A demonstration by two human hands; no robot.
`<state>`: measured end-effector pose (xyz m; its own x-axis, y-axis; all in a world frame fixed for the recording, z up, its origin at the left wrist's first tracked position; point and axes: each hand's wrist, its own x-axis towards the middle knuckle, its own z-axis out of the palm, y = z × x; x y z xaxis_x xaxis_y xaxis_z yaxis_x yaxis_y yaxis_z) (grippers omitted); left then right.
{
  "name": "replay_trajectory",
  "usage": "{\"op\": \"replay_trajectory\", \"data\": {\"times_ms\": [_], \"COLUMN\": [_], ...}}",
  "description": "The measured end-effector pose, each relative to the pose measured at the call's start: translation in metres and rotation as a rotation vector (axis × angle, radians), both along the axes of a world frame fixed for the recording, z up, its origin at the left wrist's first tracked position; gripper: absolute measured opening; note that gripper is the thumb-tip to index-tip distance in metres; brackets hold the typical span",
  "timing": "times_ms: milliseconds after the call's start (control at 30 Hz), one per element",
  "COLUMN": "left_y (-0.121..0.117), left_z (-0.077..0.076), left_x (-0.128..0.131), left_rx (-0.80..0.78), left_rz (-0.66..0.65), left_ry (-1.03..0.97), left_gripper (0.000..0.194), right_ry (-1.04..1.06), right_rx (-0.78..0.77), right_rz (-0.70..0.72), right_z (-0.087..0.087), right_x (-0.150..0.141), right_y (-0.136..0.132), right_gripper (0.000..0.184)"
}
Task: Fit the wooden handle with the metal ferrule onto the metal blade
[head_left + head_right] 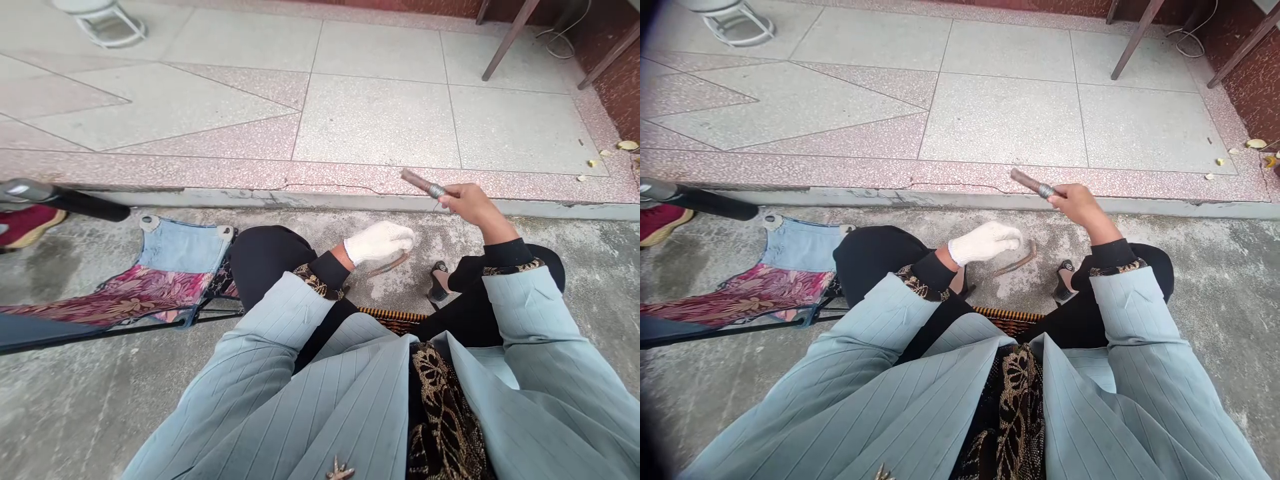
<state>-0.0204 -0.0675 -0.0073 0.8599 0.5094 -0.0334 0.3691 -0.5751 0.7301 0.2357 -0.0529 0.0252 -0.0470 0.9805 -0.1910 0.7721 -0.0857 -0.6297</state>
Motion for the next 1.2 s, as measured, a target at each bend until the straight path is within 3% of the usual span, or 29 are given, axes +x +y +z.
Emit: {"op": "replay_trajectory", "data": {"times_ms": [67, 133, 200, 267, 333, 400, 500, 567, 633, 700, 767, 833, 967, 1033, 1100, 1200], "left_y": [0.004, 0.010, 0.016, 0.021, 0.023, 0.022, 0.016, 0.011, 0.005, 0.000, -0.001, 0.000, 0.001, -0.003, -0.008, -0.016], "left_z": [-0.004, -0.006, -0.003, 0.000, 0.002, -0.002, -0.017, -0.029, -0.036, -0.037, -0.030, -0.022, -0.019, -0.028, -0.039, -0.050], "left_x": [-0.004, -0.011, -0.019, -0.026, -0.028, -0.025, -0.013, -0.005, -0.001, -0.001, -0.006, -0.014, -0.026, -0.025, -0.020, -0.006], "left_rx": [0.063, 0.107, 0.121, 0.094, 0.030, -0.024, -0.023, 0.003, 0.030, 0.040, 0.047, 0.061, 0.045, 0.007, -0.029, -0.011], "left_rz": [-0.012, 0.016, 0.077, 0.126, 0.154, 0.196, 0.153, 0.067, 0.015, 0.018, 0.080, 0.194, 0.373, 0.367, 0.341, 0.264], "left_ry": [0.039, 0.074, 0.102, 0.103, 0.076, 0.034, 0.049, 0.084, 0.091, 0.068, 0.035, 0.024, 0.041, 0.053, 0.067, 0.059], "left_gripper": [0.032, 0.032, 0.030, 0.027, 0.026, 0.031, 0.037, 0.037, 0.037, 0.036, 0.034, 0.031, 0.029, 0.031, 0.035, 0.035], "right_ry": [-0.330, -0.495, -0.420, -0.182, 0.072, 0.274, 0.518, 0.532, 0.341, -0.039, -0.340, -0.435, -0.108, 0.144, 0.385, 0.640], "right_rx": [-0.061, -0.206, -0.422, -0.614, -0.662, -0.522, -0.183, -0.014, 0.035, -0.004, -0.068, -0.214, -0.609, -0.660, -0.530, -0.183], "right_rz": [0.126, 0.344, 0.605, 0.835, 0.935, 0.844, 0.391, 0.128, -0.005, 0.012, 0.153, 0.353, 0.808, 0.926, 0.825, 0.363], "right_z": [-0.007, -0.013, -0.014, -0.009, 0.003, 0.018, 0.027, 0.021, 0.009, -0.005, -0.015, -0.018, -0.005, 0.006, 0.014, 0.013], "right_x": [-0.011, -0.024, -0.035, -0.040, -0.036, -0.024, -0.005, 0.003, 0.004, 0.000, -0.006, -0.013, -0.020, -0.018, -0.012, -0.003], "right_y": [0.000, -0.003, -0.008, -0.014, -0.019, -0.022, -0.020, -0.013, -0.005, 0.004, 0.009, 0.009, -0.002, -0.008, -0.012, -0.009], "right_gripper": [0.027, 0.024, 0.020, 0.023, 0.031, 0.041, 0.044, 0.043, 0.039, 0.030, 0.022, 0.018, 0.027, 0.041, 0.046, 0.040]}}
